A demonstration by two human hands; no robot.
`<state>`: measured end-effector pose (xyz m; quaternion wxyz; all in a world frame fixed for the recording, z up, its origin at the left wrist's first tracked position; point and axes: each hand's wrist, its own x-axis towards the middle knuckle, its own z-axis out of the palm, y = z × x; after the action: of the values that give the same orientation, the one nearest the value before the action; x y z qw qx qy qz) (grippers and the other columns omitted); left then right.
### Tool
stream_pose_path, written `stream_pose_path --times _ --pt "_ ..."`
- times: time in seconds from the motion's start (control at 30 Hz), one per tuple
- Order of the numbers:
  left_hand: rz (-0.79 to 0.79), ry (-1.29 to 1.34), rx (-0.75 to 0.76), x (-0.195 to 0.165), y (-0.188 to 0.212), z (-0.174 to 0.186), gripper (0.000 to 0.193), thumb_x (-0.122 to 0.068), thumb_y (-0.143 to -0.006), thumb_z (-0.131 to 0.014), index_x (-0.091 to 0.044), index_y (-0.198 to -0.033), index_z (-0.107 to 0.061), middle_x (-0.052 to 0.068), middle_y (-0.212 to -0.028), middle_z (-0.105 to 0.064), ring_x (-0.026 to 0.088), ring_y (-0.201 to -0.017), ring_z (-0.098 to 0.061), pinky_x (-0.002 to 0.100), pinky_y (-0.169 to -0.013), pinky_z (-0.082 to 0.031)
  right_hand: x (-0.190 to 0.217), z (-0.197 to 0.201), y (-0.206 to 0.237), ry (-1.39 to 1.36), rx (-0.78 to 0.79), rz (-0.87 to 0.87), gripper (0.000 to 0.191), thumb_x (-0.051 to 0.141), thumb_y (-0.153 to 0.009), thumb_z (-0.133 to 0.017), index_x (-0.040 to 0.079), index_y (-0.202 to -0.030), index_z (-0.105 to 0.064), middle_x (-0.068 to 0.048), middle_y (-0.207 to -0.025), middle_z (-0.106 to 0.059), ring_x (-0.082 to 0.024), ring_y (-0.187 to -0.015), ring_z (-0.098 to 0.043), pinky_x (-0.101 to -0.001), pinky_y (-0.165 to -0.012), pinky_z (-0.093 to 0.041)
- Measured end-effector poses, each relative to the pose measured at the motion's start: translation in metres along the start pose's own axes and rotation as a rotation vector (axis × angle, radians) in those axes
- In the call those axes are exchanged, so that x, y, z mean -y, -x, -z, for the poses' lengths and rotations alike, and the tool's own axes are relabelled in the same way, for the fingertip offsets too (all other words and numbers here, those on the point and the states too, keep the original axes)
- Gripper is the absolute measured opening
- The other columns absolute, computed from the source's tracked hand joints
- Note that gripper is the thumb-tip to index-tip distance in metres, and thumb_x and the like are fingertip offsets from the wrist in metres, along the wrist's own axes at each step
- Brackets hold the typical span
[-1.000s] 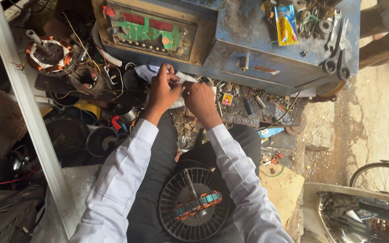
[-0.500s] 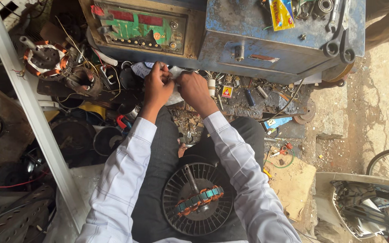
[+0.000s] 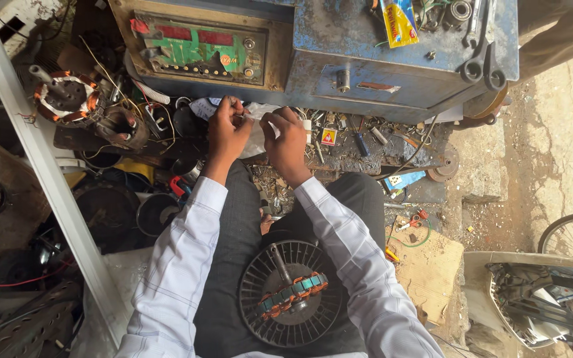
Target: The person sits on the floor in a workshop and repairs an electric motor. They use scissors to trim insulation from copper windings and a screwdriver to adjust a brown circular component. The person handles the motor rotor and a separate housing part, placing tools on the workbench between steps.
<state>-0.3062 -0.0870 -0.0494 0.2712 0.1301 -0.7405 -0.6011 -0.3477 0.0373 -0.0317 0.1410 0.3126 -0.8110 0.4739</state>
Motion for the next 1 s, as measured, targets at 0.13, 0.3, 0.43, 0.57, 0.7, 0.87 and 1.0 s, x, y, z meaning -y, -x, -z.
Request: stream_pose_path --times 0.13,0.3,0.43,0.57,0.7,0.87,1.0 --pt "0.011 -0.023 -0.001 -0.007 -0.003 0.002 0.028 0.001 -0.088 -0.072 -0.004 -0.103 -0.049 0.005 -0.088 -0.069 0.007 -0.072 -0.067 0.023 -0.066 -0.053 0.0 0.0 -0.002 -0.022 -0.003 -0.061 0.009 0.006 -0.084 -0.081 0.004 -0.091 -0.076 -0.009 -0.098 -0.062 -0.028 -0.094 -0.058 -0.0391 -0.083 -0.048" --pt "0.056 -0.114 -0.017 -0.016 -0.005 0.004 0.026 0.0 -0.086 -0.073 -0.004 -0.103 -0.054 0.005 -0.086 -0.068 0.009 -0.071 -0.066 0.026 -0.066 -0.053 -0.002 -0.002 -0.005 -0.232 -0.013 -0.168 0.016 0.006 -0.086 -0.084 -0.002 -0.097 -0.076 -0.008 -0.114 -0.049 -0.021 -0.109 -0.054 -0.0343 -0.093 -0.047" --pt "0.0 -0.132 -0.034 -0.016 -0.004 0.003 0.03 -0.003 -0.081 -0.079 -0.004 -0.102 -0.057 0.003 -0.088 -0.071 0.008 -0.076 -0.069 0.027 -0.069 -0.054 0.0 -0.008 -0.006 -0.6 -0.056 -0.279 0.017 0.009 -0.087 -0.081 -0.002 -0.098 -0.075 -0.006 -0.122 -0.048 -0.017 -0.114 -0.052 -0.0288 -0.097 -0.047" --pt "0.07 -0.08 -0.024 -0.012 -0.006 -0.001 0.024 -0.001 -0.083 -0.076 -0.005 -0.1 -0.06 0.004 -0.084 -0.069 0.011 -0.073 -0.067 0.026 -0.067 -0.052 -0.003 -0.004 -0.008 -0.696 -0.078 -0.251 0.018 0.011 -0.089 -0.08 -0.003 -0.099 -0.074 -0.005 -0.121 -0.055 -0.015 -0.113 -0.056 -0.0261 -0.096 -0.046" --pt "-0.01 -0.119 -0.069 -0.015 0.007 -0.001 0.026 -0.001 -0.084 -0.077 -0.006 -0.104 -0.062 0.005 -0.096 -0.07 0.013 -0.079 -0.068 0.027 -0.068 -0.052 -0.004 0.036 -0.001 -0.93 0.057 -0.463 0.022 0.021 -0.096 -0.073 -0.001 -0.1 -0.075 0.0 -0.094 -0.063 -0.01 -0.084 -0.058 -0.025 -0.075 -0.048" --pt "-0.258 -0.136 -0.106 -0.07 0.084 0.04 0.036 -0.002 -0.088 -0.077 -0.001 -0.121 -0.062 0.008 -0.111 -0.07 0.017 -0.1 -0.067 0.029 -0.084 -0.053 0.009 0.167 0.07 -0.668 0.047 -0.21 0.021 0.01 -0.097 -0.067 0.002 -0.081 -0.057 0.001 -0.085 -0.051 -0.009 -0.08 -0.045 -0.0272 -0.07 -0.035" --pt "-0.183 -0.25 -0.104 -0.132 0.199 0.085 0.016 -0.002 -0.096 -0.073 -0.001 -0.11 -0.067 0.007 -0.1 -0.068 0.014 -0.087 -0.063 0.029 -0.082 -0.052 0.021 0.24 0.192 -0.568 0.089 -0.525 0.014 0.006 -0.082 -0.078 0.0 -0.091 -0.069 -0.002 -0.092 -0.068 -0.009 -0.084 -0.063 -0.0259 -0.075 -0.05"
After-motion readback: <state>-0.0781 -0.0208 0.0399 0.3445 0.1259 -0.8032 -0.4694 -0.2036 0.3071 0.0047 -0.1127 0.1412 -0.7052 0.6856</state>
